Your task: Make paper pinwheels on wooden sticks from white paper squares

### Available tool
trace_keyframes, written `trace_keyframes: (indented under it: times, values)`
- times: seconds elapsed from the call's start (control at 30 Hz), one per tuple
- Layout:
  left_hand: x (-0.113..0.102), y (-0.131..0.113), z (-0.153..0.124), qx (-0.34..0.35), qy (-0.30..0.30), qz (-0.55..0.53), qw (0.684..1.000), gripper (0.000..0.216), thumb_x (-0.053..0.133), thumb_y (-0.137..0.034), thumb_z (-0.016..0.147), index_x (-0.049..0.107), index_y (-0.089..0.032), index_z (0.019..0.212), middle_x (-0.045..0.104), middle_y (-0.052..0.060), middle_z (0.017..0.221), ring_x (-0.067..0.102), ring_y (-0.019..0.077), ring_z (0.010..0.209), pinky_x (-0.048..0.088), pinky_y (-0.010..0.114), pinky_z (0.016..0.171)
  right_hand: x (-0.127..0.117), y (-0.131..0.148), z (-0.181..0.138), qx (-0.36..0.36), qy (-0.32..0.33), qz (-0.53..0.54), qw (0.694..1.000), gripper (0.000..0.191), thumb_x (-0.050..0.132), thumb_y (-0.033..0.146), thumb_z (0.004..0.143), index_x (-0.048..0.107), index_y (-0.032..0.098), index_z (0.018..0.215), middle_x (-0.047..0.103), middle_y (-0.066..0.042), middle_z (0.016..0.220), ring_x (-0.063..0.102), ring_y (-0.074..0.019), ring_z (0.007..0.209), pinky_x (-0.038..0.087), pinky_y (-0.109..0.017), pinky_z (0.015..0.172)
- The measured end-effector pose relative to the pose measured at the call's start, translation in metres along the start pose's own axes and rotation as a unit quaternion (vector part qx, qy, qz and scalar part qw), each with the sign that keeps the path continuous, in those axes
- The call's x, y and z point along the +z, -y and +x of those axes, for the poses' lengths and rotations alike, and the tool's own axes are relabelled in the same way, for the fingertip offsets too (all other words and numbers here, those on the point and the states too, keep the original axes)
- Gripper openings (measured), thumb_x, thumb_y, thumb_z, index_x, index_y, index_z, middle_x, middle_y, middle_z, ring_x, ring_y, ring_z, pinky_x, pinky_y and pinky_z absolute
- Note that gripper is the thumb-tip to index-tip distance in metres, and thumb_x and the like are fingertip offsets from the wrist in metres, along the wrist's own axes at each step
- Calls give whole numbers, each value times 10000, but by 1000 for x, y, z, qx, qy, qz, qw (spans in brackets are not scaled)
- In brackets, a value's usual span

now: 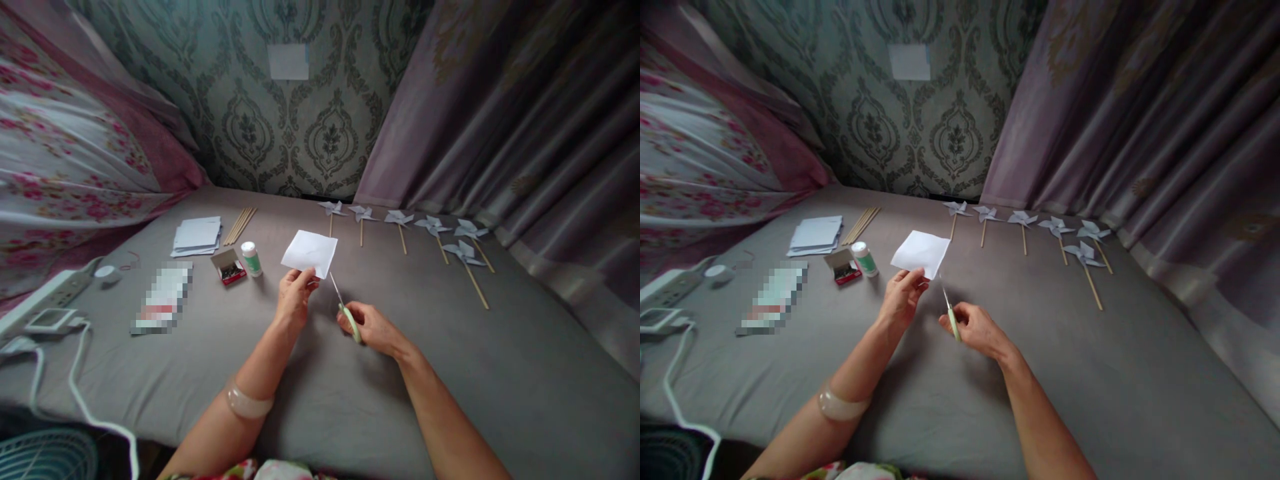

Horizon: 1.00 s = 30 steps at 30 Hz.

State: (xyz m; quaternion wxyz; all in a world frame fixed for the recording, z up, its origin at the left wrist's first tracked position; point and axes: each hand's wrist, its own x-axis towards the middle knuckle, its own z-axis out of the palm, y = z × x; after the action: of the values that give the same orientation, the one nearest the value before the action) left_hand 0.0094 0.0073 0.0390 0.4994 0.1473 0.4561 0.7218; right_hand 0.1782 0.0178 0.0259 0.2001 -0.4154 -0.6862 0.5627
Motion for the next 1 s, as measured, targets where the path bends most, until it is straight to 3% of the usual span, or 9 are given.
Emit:
trace_keyframes:
  times: [0.1, 0.2, 0.3, 0.57, 0.77, 1.0]
  values:
    - [-3, 0, 4, 7, 3, 3, 1000, 259, 754, -271, 495, 559, -165, 629, 607, -35, 651, 543, 74, 584, 410, 203, 596, -11, 0, 4, -1, -83, 85, 993, 505, 646, 650, 649, 593, 152, 708, 557, 7, 605, 404, -78, 499, 318, -222, 465]
    - [-3, 3, 3, -18, 45, 12, 999, 187, 705, -243, 518, 601, -165, 653, 638, -18, 694, 567, 97, 625, 441, 223, 631, -24, 0, 9, -10, -175, 175, 969, 504, 678, 644, 617, 598, 157, 718, 608, -16, 669, 416, -74, 489, 317, -224, 449]
    - [0, 5, -2, -52, 98, 51, 992, 198, 672, -225, 529, 658, -156, 714, 665, 10, 709, 574, 117, 617, 449, 236, 618, -35, -3, 11, -12, -221, 236, 946, 457, 739, 573, 583, 599, 161, 725, 618, -14, 707, 453, -78, 507, 318, -222, 438]
    - [0, 9, -8, -36, 190, 178, 965, 158, 626, -201, 579, 689, -167, 719, 682, 19, 703, 568, 135, 625, 404, 210, 580, -40, -6, 12, 6, -223, 250, 942, 412, 759, 515, 571, 532, 178, 643, 447, 72, 493, 372, -60, 415, 268, -214, 395]
    - [4, 6, -12, -34, 174, 215, 960, 132, 651, -211, 560, 675, -155, 678, 667, 33, 676, 563, 147, 622, 391, 218, 566, -35, -1, 12, -2, -237, 268, 934, 444, 811, 438, 481, 450, 192, 560, 401, 91, 464, 355, -47, 395, 238, -198, 361]
    - [-1, 11, -4, -29, 126, 210, 969, 312, 734, -322, 598, 686, -149, 853, 686, 36, 789, 576, 129, 655, 416, 215, 576, -26, 0, 14, -21, -274, 273, 922, 423, 823, 382, 441, 500, 178, 622, 467, 91, 481, 363, -48, 402, 251, -187, 357]
